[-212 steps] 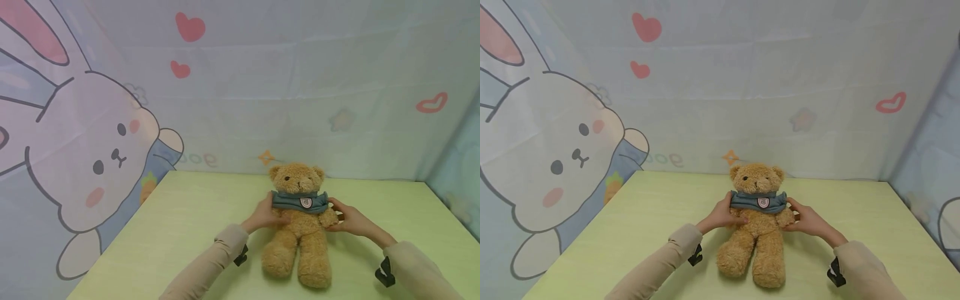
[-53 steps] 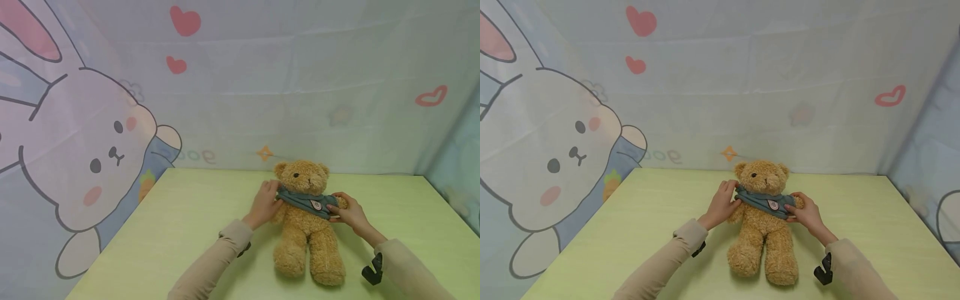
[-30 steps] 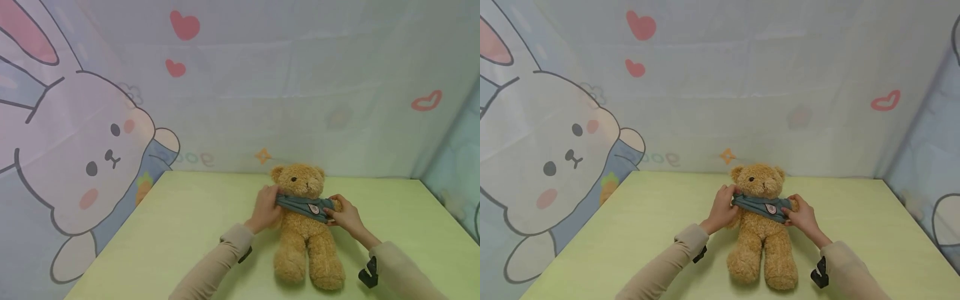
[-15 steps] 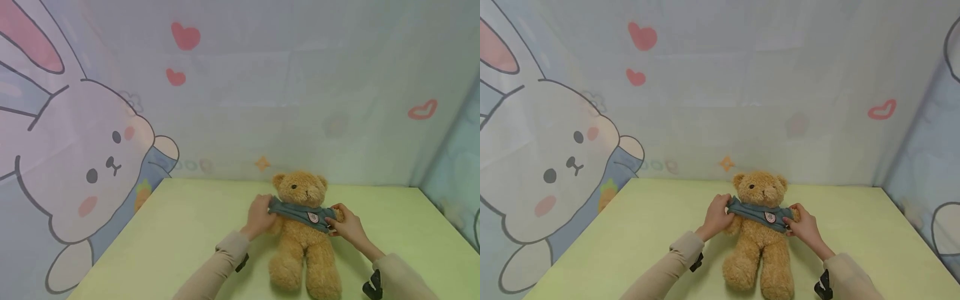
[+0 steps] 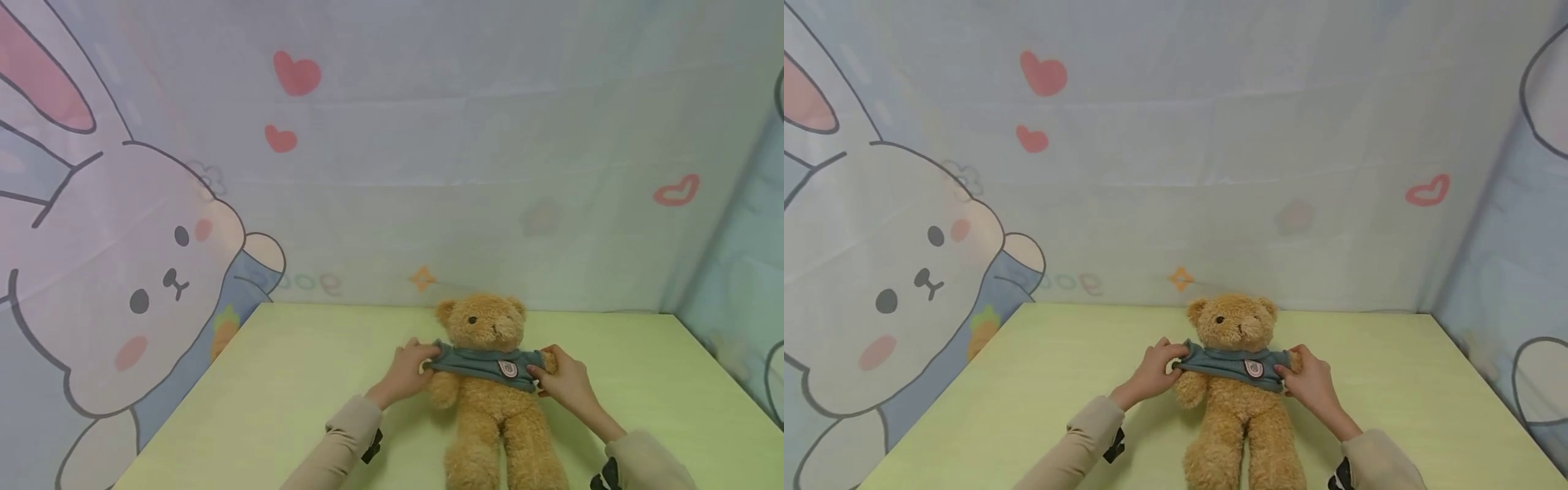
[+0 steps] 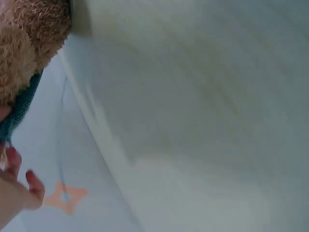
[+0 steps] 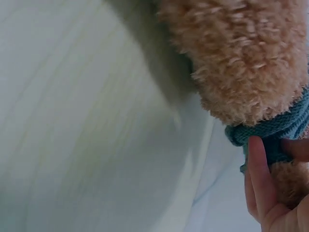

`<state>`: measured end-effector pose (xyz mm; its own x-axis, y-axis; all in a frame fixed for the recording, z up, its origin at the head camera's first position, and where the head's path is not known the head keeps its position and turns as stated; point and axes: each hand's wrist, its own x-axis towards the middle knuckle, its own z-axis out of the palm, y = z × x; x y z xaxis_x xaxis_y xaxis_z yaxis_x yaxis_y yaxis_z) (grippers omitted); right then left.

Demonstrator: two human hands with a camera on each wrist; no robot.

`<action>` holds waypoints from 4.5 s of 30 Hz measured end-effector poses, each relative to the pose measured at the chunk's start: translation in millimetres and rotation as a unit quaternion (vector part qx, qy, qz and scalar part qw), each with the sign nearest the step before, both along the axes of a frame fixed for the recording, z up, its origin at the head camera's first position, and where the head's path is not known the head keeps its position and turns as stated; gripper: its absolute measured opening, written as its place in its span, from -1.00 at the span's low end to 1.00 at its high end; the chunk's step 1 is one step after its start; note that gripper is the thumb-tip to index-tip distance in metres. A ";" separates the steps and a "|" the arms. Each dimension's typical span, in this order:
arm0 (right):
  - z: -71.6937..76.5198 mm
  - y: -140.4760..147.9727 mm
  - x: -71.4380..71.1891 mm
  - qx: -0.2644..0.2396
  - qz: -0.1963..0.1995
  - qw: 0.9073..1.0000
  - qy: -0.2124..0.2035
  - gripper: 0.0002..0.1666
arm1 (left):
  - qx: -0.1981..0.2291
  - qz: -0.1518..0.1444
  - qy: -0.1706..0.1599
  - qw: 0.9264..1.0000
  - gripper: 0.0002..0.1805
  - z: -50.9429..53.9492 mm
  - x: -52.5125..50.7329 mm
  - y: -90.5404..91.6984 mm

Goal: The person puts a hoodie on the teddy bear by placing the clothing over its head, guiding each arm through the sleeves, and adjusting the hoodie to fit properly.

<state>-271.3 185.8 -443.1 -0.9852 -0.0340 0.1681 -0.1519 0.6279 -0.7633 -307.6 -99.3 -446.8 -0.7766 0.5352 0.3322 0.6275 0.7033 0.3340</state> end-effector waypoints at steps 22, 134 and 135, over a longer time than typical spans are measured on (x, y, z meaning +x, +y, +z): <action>-6.2 3.6 1.4 0.011 0.040 0.998 0.036 -0.53 | -0.144 0.018 0.063 0.987 -0.61 -3.4 12.1 2.3; 7.2 1.3 -10.4 -0.162 0.085 0.981 -0.058 -0.70 | 0.485 0.151 -0.476 0.718 -0.72 -3.9 -1.4 -5.5; 6.9 0.0 -11.4 -0.128 0.092 0.987 -0.031 -0.70 | 0.487 0.144 -0.474 0.719 -0.75 -8.6 -4.5 -5.5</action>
